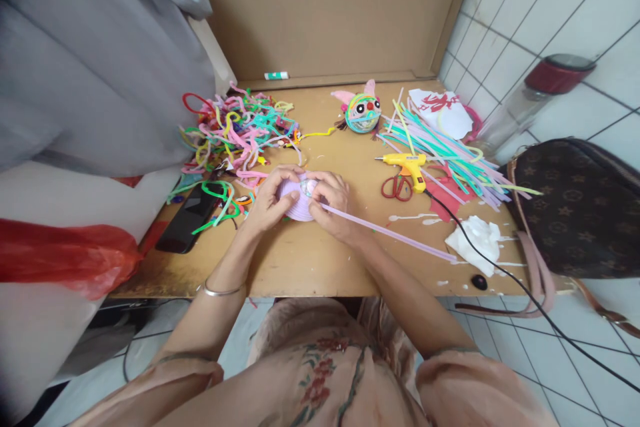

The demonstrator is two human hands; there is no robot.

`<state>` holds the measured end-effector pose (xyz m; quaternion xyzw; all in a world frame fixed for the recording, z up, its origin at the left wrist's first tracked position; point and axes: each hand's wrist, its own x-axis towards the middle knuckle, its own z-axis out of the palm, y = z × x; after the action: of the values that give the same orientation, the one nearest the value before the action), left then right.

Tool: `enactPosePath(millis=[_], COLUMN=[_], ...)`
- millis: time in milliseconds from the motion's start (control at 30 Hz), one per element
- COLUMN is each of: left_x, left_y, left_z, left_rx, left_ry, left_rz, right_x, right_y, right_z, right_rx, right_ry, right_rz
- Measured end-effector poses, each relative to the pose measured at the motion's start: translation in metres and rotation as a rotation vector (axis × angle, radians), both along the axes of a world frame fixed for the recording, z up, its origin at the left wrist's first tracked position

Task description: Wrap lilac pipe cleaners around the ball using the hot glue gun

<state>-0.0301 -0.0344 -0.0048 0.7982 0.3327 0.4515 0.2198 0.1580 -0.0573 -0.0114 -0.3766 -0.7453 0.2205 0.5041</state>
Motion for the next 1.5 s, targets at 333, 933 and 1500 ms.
enactPosePath(millis=[333, 933, 1500], left_x=[-0.0005, 0.0003, 0.0021], left_y=[0.0015, -0.0013, -0.0053], left_z=[0.0003, -0.0004, 0.0033], left_rx=[0.035, 0.047, 0.188], left_ry=[0.026, 0.026, 0.058], left_rz=[-0.002, 0.015, 0.112], right_x=[0.0006, 0.0012, 0.0014], right_y=[0.0, -0.0003, -0.0015], right_z=[0.0001, 0.0001, 0.0037], right_rx=[-0.025, -0.013, -0.036], right_ry=[0.001, 0.015, 0.003], right_rz=[0.014, 0.03, 0.013])
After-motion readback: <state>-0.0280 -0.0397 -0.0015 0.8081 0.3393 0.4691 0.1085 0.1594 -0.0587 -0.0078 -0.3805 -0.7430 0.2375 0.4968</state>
